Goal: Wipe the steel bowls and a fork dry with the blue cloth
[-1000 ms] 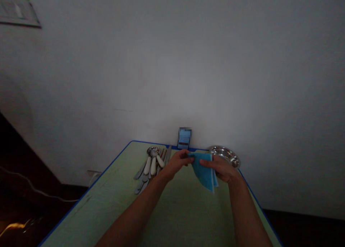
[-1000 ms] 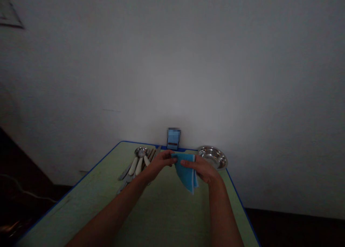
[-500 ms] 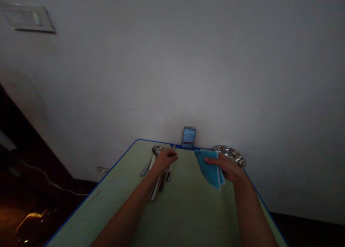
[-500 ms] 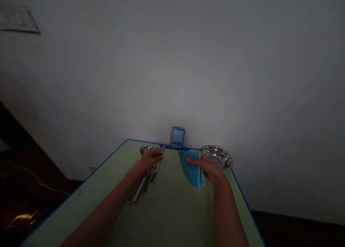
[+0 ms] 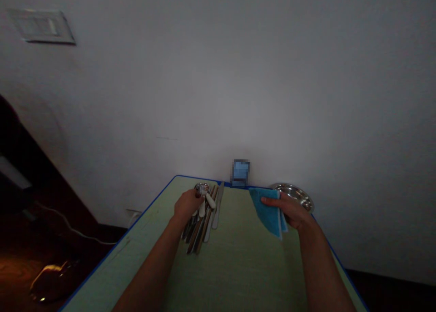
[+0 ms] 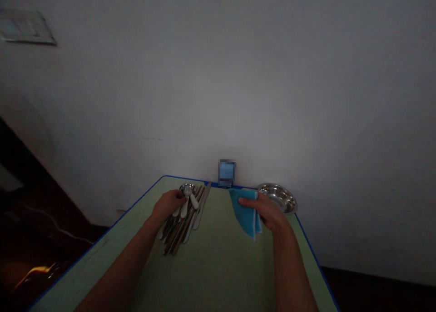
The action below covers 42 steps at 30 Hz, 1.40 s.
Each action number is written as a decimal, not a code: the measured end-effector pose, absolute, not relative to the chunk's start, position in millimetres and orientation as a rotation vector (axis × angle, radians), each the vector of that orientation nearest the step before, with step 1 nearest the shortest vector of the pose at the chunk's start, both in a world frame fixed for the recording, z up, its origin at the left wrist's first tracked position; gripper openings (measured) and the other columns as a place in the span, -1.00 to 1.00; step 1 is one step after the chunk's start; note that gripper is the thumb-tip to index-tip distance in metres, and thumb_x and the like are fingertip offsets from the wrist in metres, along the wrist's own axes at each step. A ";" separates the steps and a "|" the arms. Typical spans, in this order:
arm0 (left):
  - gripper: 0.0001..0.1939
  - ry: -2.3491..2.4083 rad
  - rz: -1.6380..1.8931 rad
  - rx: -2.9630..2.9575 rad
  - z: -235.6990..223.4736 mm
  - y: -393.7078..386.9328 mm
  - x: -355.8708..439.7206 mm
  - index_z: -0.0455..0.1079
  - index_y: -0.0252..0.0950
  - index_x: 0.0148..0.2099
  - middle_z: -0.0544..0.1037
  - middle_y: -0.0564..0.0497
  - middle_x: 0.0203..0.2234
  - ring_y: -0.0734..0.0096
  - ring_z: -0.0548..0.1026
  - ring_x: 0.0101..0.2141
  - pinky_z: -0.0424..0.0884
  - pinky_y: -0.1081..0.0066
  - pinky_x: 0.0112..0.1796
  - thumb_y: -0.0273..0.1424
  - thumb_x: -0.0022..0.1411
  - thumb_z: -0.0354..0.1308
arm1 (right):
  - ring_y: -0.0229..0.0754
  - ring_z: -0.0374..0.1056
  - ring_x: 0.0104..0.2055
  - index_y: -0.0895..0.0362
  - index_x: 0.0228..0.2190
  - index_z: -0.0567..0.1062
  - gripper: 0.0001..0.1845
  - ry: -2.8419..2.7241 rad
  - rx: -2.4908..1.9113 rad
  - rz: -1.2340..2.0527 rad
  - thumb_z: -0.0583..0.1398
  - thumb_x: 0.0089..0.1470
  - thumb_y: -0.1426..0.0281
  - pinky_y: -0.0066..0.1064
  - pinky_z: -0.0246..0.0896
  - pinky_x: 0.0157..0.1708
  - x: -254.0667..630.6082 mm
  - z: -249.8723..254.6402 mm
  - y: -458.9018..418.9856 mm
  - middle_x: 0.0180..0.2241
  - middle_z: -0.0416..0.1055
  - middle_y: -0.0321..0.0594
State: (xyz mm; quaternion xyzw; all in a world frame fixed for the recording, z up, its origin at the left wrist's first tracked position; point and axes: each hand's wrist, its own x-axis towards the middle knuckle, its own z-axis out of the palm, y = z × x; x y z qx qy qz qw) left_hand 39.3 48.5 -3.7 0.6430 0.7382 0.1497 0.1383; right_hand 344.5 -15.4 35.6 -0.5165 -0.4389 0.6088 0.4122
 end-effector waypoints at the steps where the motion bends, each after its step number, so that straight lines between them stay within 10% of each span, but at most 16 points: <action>1: -0.75 2.148 0.407 1.873 -3.9 46.8 41.2 0.49 -0.27 -0.24 0.59 -0.13 -0.22 0.20 0.53 -0.20 0.35 0.42 -0.32 -0.27 0.13 0.08 | -0.06 0.50 -0.31 0.12 -0.31 0.49 -0.68 -1.101 -1.303 1.531 0.36 -0.19 0.34 -0.23 0.39 -0.17 344.1 36.2 -15.7 -0.30 0.57 -0.14; 42: -0.61 2.338 0.199 1.998 -3.4 31.8 63.2 0.48 -0.41 -0.12 0.53 -0.32 -0.18 0.03 0.53 -0.17 0.42 0.27 -0.27 -0.27 0.15 -0.02 | -0.01 0.49 -0.25 0.10 -0.33 0.51 -0.66 -1.127 -1.293 1.537 0.37 -0.22 0.27 -0.21 0.40 -0.17 346.5 38.8 -16.8 -0.28 0.56 -0.11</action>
